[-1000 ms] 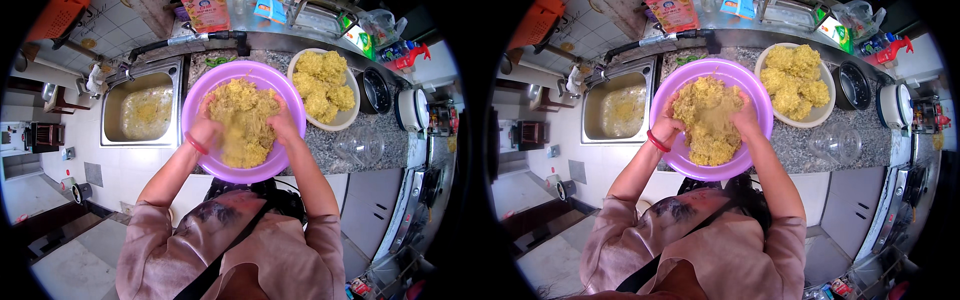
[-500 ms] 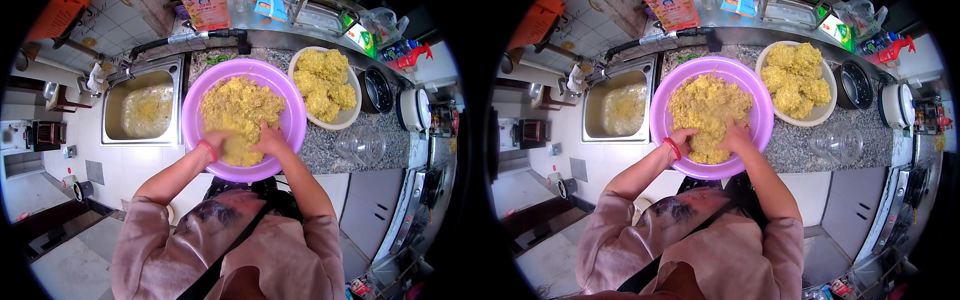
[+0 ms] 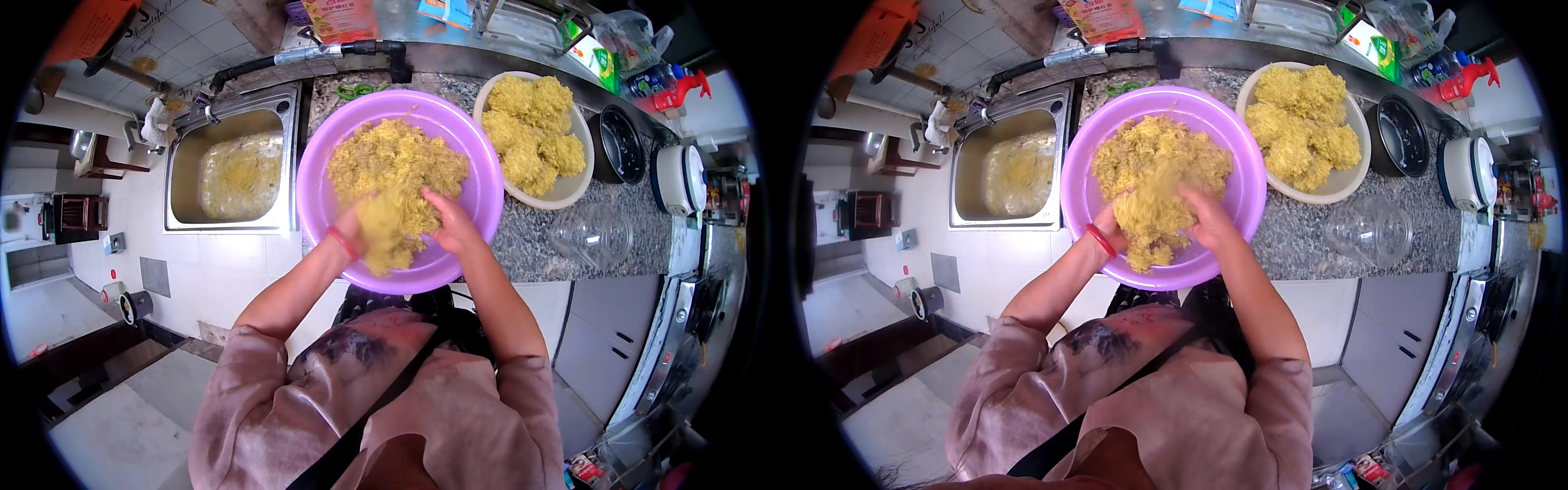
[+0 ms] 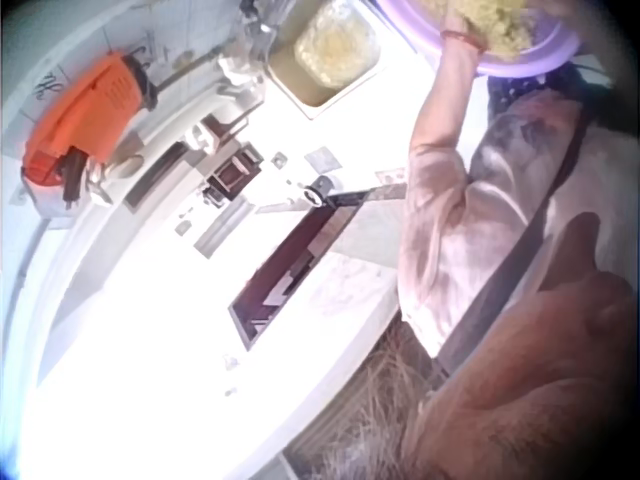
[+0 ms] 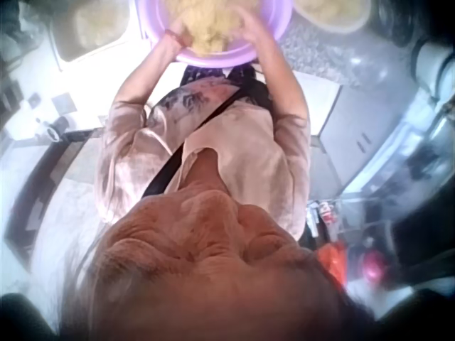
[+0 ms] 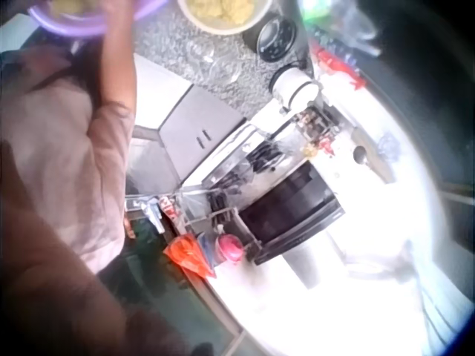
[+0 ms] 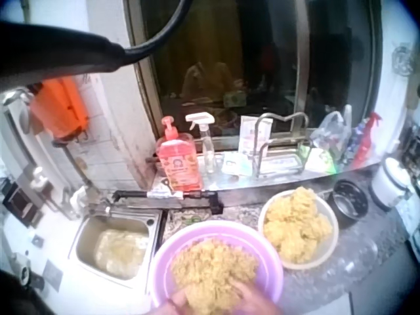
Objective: The person washes a yellow dough-like substance in a pink basin filled with water. They repeatedly knead and squeeze the mixture, then pour the cloudy water into the sink. The person refills the basin with fresh water and continues washing the dough by hand.
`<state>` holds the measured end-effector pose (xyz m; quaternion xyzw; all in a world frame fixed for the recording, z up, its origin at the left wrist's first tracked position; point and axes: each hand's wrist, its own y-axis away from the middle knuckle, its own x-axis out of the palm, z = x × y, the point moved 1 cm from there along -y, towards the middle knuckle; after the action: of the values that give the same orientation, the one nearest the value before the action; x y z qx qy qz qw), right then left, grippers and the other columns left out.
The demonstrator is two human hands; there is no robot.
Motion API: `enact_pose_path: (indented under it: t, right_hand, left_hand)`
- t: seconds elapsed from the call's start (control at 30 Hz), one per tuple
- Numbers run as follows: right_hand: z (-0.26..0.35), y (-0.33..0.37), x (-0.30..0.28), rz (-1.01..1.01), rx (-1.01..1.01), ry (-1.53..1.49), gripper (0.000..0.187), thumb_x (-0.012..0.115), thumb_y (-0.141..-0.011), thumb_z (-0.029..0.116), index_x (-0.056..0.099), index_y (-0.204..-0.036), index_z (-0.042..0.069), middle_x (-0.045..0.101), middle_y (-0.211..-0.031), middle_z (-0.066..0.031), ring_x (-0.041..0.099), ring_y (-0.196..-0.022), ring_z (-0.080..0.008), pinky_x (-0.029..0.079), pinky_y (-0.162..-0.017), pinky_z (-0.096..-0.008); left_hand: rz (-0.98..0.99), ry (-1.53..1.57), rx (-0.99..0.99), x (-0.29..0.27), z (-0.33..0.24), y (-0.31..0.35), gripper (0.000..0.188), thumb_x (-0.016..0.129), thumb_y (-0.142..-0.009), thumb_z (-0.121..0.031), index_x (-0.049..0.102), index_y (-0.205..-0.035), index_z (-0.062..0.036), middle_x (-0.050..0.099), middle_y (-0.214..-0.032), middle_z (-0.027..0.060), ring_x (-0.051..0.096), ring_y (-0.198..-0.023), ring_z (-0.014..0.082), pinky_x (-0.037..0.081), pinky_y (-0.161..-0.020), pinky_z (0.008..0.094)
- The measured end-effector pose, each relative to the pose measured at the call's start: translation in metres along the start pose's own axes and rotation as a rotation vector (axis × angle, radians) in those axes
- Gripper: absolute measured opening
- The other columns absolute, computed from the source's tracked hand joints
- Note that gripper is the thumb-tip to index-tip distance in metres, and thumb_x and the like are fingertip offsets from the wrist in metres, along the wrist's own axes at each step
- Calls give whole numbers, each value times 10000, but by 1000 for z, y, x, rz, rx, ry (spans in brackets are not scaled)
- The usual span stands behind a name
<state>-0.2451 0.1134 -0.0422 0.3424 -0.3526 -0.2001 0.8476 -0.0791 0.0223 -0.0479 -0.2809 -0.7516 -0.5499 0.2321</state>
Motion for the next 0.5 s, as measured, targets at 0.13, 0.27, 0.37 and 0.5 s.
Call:
enact_pose_path:
  t: [0.13,0.27,0.37,0.5]
  right_hand:
    - [13,34,22,-55,-124,159,967,701,-712,380,91,-1424,141,263,-1390,-205,314,-1264,-344,342,-946,-515]
    - [17,43,30,-140,-497,1090,990,744,-653,383,162,-1411,127,249,-1370,-278,325,-1250,-390,357,-971,-432]
    - [17,54,43,-189,-530,1270,943,759,-620,368,268,-1381,105,302,-1324,-279,372,-1209,-400,346,-980,-421]
    - [22,42,32,-126,-521,1063,727,737,-638,363,475,-1237,45,403,-1225,-236,436,-1135,-368,358,-957,-381]
  left_hand:
    - [-67,3,48,-6,4,1,491,477,-880,-429,473,-1232,-87,547,-1196,109,553,-1061,267,470,-876,446]
    - [-83,-56,18,25,0,25,493,480,-883,-417,428,-1264,-109,533,-1202,101,559,-1044,253,502,-823,421]
    - [-112,-148,143,39,1,35,476,510,-872,-366,418,-1264,-112,535,-1174,96,565,-1012,237,523,-745,409]
    - [-17,-120,172,45,-12,47,458,589,-818,-242,417,-1226,-123,535,-1103,71,568,-955,215,518,-649,400]
